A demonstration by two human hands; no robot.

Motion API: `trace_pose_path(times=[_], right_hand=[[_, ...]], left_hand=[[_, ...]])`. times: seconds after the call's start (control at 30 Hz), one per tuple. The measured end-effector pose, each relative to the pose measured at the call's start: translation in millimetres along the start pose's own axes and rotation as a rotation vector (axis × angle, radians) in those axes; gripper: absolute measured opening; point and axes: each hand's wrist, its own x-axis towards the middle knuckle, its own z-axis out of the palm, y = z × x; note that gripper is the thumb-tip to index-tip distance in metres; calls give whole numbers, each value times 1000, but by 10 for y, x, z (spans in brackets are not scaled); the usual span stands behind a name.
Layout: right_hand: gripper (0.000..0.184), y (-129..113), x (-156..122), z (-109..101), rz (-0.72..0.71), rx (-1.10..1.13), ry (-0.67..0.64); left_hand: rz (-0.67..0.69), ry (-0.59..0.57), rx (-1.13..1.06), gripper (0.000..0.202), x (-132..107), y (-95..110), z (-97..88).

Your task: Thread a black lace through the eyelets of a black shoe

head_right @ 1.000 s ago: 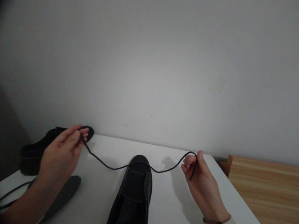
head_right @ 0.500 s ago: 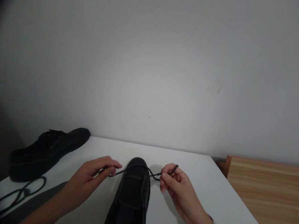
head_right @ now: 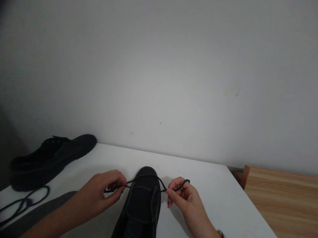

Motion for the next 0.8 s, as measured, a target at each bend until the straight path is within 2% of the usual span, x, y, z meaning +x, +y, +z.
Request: trace_pose_path(times=[0.43,0.8], right_hand=[[37,62,-36,53,7,-56,-118],[36,63,-43,75,28,-59,-141]], left_hand=[[-58,-11,-23,14,-3,23,26],[-47,11,-52,13,15,-19,102]])
